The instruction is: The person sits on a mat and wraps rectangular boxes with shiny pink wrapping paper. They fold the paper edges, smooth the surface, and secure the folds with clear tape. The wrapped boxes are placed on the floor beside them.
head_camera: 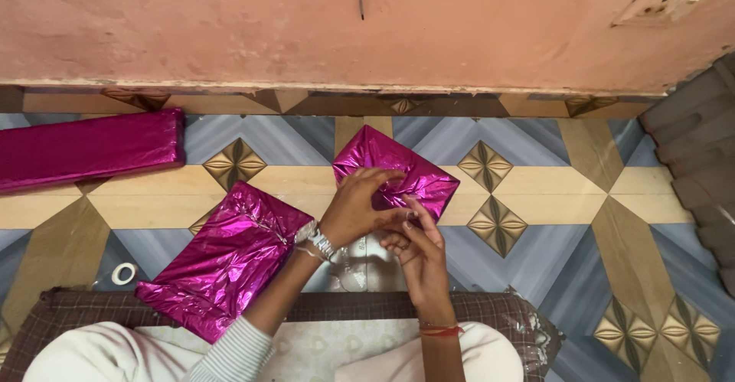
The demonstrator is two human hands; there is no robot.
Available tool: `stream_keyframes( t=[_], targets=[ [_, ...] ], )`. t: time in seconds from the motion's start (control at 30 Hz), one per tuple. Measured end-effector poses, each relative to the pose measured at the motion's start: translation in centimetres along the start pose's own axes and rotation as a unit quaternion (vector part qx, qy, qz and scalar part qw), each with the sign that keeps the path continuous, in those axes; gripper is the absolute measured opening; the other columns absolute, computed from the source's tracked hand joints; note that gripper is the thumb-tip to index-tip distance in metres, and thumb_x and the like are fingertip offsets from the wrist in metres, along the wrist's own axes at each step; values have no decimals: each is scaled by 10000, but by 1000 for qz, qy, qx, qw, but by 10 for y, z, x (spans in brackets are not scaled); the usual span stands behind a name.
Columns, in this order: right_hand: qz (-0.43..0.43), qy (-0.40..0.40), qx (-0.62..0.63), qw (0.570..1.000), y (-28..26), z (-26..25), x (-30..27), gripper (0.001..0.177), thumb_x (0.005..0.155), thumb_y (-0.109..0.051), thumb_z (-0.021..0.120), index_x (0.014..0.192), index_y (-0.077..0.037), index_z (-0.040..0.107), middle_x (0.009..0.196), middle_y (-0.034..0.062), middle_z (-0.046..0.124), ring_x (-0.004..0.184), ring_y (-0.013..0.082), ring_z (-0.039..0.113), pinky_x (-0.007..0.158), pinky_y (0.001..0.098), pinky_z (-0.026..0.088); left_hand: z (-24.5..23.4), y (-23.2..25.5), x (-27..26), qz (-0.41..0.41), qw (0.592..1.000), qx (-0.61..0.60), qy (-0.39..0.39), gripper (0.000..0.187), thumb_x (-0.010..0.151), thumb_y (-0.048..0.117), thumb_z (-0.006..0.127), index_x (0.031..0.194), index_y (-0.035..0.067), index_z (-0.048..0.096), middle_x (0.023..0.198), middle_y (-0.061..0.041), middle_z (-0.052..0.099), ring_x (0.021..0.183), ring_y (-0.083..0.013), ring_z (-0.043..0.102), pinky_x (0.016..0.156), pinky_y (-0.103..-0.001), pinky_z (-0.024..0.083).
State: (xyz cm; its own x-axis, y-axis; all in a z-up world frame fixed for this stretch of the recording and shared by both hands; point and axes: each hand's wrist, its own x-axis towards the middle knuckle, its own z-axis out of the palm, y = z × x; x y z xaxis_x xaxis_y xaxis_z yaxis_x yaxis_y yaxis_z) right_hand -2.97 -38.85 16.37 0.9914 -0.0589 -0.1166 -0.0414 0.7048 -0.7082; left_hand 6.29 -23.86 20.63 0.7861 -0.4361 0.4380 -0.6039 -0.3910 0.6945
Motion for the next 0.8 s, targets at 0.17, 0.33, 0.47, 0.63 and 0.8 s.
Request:
stream_keyframes(
  t=[0.17, 0.33, 0.47, 0.63, 0.8],
  targets=[
    [16, 0, 24, 1000, 1, -4, 1, 530, 971, -46, 554, 1466, 62, 400, 1049, 246, 720, 822, 247, 696, 810, 366, 567, 13, -15, 19, -78, 991, -57, -97, 470, 808, 471, 786, 1131, 131, 769, 1147, -68, 749, 1088, -254, 681, 996, -403, 499],
    [35, -21, 22, 999, 3, 2, 0, 665, 981, -88, 550, 1583, 25, 293, 1099, 255, 708, 862, 246, 692, 831, 357, 538, 28, -28, 29, -83, 994, -23, -68, 220, 794, 340, 833, 929, 167, 838, 1095, -1, 770, 1113, -217, 634, 1033, -425, 381],
    [45, -36, 72, 996, 2, 6, -4, 720, 988, -118, 549, 1630, -28, 235, 1155, 248, 679, 908, 230, 683, 865, 364, 536, 35, -38, 33, -113, 993, -2, -35, 207, 738, 308, 862, 924, 217, 841, 1083, 38, 746, 1083, -201, 581, 959, -431, 344],
    [44, -38, 85, 995, 2, 7, -2, 752, 988, -123, 551, 1643, -51, 190, 1190, 244, 665, 905, 227, 677, 873, 368, 532, 47, -43, 30, -88, 996, 18, 0, 188, 721, 283, 878, 898, 224, 855, 1101, 33, 716, 1143, -206, 546, 977, -431, 281],
    [49, -32, 109, 992, 6, 3, -1, 749, 992, -120, 548, 1641, -41, 182, 1185, 247, 670, 916, 237, 670, 885, 388, 523, 59, -47, 24, -101, 994, 38, 33, 210, 702, 311, 891, 884, 215, 843, 1129, 60, 716, 1189, -206, 528, 990, -438, 251]
  ],
)
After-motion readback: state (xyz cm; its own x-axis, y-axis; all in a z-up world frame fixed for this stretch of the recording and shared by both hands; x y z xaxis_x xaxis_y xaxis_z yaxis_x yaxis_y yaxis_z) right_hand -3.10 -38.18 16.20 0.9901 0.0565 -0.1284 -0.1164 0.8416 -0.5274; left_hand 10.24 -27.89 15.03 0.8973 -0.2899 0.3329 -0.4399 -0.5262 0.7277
